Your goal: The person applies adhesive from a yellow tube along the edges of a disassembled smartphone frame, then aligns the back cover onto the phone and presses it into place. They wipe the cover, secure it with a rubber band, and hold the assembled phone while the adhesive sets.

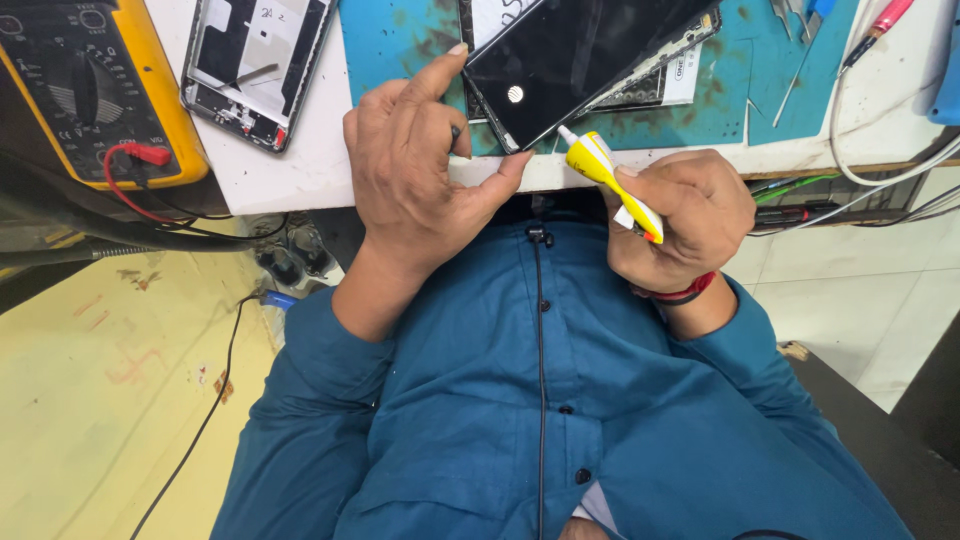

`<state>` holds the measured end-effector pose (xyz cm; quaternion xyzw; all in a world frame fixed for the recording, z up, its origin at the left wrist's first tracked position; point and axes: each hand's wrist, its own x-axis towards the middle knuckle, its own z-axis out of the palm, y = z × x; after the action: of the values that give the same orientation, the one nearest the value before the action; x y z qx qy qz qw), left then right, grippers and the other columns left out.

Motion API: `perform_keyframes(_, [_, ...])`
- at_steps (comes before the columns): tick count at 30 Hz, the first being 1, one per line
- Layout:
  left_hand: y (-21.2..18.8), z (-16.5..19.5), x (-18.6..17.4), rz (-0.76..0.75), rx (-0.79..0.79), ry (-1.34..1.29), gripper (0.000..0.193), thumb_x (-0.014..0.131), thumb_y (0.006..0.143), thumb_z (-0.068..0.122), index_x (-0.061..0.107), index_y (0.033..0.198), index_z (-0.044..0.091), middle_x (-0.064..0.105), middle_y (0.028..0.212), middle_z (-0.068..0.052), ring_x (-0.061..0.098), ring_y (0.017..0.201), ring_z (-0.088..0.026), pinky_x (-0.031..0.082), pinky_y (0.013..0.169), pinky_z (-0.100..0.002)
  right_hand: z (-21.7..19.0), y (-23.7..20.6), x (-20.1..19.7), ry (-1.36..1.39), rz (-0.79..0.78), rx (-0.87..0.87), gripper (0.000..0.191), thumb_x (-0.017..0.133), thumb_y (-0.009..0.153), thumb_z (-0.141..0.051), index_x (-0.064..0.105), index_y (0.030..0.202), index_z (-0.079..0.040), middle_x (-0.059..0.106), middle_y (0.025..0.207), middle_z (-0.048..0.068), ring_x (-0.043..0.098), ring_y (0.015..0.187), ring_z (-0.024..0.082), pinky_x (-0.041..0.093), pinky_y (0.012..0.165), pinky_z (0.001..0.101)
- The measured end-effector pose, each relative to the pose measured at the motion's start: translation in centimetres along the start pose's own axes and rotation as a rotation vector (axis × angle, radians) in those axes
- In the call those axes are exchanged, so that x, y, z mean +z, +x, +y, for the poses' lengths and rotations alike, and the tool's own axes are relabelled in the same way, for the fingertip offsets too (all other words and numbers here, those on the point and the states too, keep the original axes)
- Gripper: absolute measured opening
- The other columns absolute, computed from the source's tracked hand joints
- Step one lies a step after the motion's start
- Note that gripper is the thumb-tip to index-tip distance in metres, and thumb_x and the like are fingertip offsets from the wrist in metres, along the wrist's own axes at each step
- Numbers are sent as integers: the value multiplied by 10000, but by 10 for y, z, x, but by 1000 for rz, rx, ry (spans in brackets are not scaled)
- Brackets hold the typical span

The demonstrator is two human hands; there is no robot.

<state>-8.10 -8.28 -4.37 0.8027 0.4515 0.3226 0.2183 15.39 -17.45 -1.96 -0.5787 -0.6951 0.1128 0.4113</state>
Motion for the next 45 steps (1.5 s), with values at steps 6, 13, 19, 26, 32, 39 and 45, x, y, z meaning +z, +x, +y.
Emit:
perform_keyframes(6, [-1,0,0,-7,-1,3,546,990,816,314,493,947,129,590,1473,-66,555,1167,-291,403,1020,-415,-1,0,3,6,-9,-25,406,859,769,99,743,1115,-78,631,921,80,662,819,259,514,675,321])
perform_keyframes(13, [-2,0,0,-8,0,9,541,984,815,317,492,937,130,590,1469,-70,554,1170,-299,405,1016,-418,7,-11,1,0,-29,-25,347,860,800,76,731,1091,-61,629,911,91,654,825,266,514,681,328])
perform_keyframes(19, [-1,2,1,8,11,21,557,994,793,340,493,918,130,597,1455,-73,555,1156,-298,405,1003,-421,33,-7,-2,616,404,476,144,716,1122,-92,614,1205,-34,661,1057,141,630,863,219,500,735,336])
perform_keyframes(26, [0,6,2,-5,2,28,547,987,796,315,488,912,126,606,1451,-77,551,1143,-305,403,1002,-422,68,26,-50,1055,227,905,324,546,1168,-224,564,1343,48,662,1342,242,661,866,230,500,732,329])
perform_keyframes(32, [2,6,0,0,-6,14,551,994,788,309,488,912,130,606,1452,-72,554,1150,-300,402,1010,-420,70,37,-57,1070,87,907,323,566,1191,-239,569,1281,72,663,1362,266,697,859,245,546,756,349])
perform_keyframes(39, [4,6,-1,-8,-10,1,555,994,798,322,488,916,126,608,1449,-79,552,1142,-302,398,1001,-421,65,38,-60,1076,113,940,348,562,1161,-251,568,1302,67,655,1379,272,702,858,236,549,731,338])
perform_keyframes(45, [5,7,-2,-14,-12,-2,550,990,805,327,492,922,124,604,1451,-83,549,1146,-310,396,1000,-422,60,34,-61,1137,166,993,303,535,1175,-236,576,1295,39,666,1389,261,702,877,231,528,715,345])
